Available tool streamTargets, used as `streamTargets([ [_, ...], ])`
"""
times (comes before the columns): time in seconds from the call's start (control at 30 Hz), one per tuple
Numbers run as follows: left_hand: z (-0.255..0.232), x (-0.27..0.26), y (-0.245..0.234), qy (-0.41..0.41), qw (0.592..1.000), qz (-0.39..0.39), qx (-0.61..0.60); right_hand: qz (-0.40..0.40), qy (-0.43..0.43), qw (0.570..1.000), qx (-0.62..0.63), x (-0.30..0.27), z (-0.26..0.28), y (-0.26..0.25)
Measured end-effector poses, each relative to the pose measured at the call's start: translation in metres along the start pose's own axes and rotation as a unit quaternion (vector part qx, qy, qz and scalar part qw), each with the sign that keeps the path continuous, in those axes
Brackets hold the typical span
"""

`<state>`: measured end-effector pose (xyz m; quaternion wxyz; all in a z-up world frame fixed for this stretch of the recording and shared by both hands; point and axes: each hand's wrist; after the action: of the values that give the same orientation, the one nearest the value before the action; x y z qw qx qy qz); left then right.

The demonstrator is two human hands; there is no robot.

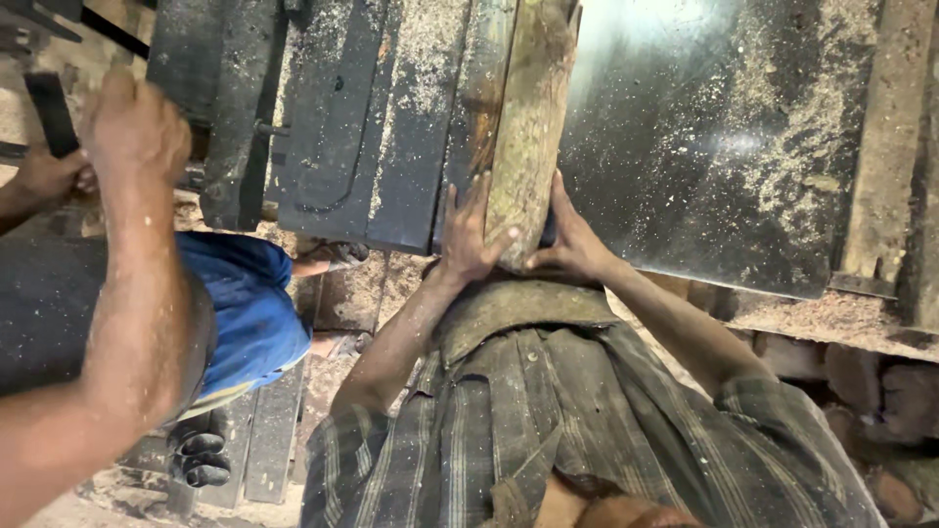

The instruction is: The person uses a band saw to cut pieces of wood from a small log, guiding the wood through the blade by hand and clearing away the cut pieces and bark.

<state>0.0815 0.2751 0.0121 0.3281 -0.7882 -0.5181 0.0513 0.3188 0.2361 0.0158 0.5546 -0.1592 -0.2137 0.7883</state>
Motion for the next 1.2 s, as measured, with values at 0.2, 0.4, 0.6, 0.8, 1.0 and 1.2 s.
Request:
streamTargets([
  [0.2, 0.013, 0.041, 0.006, -0.012, 1.000, -0.012, 0.023, -0.053, 0.064, 0.997, -0.007, 0.029, -0.007, -0.018],
  [0.4, 0.046, 0.071, 0.025, 0.000, 0.997, -0.048, 0.055, -0.154, 0.095, 0.982, 0.057, 0.038, -0.029, -0.018],
  [0.6, 0.060, 0.126, 0.036, -0.017, 0.991, -0.106, 0.082, -0.294, 0.162, 0.942, -0.011, 0.048, -0.054, 0.002],
  [0.8, 0.081, 0.157, 0.045, -0.031, 0.989, -0.122, 0.077, -0.292, 0.078, 0.952, -0.057, 0.026, -0.047, 0.006],
  [1.0, 0.128, 0.196, 0.067, -0.083, 0.983, -0.136, 0.090, -0.309, 0.096, 0.943, -0.082, -0.038, -0.031, 0.038],
  [1.2, 0.116, 0.201, 0.059, -0.130, 0.974, -0.157, 0.097, -0.335, 0.149, 0.928, -0.064, -0.135, -0.025, 0.074],
])
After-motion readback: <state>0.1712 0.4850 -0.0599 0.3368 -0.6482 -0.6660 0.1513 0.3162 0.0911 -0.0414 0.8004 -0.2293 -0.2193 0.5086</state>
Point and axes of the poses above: each hand's wrist, its own x-axis towards the middle knuckle, its own y-axis out of the palm, z = x × y, and after that the axes turned 6 degrees about -x, right-handed
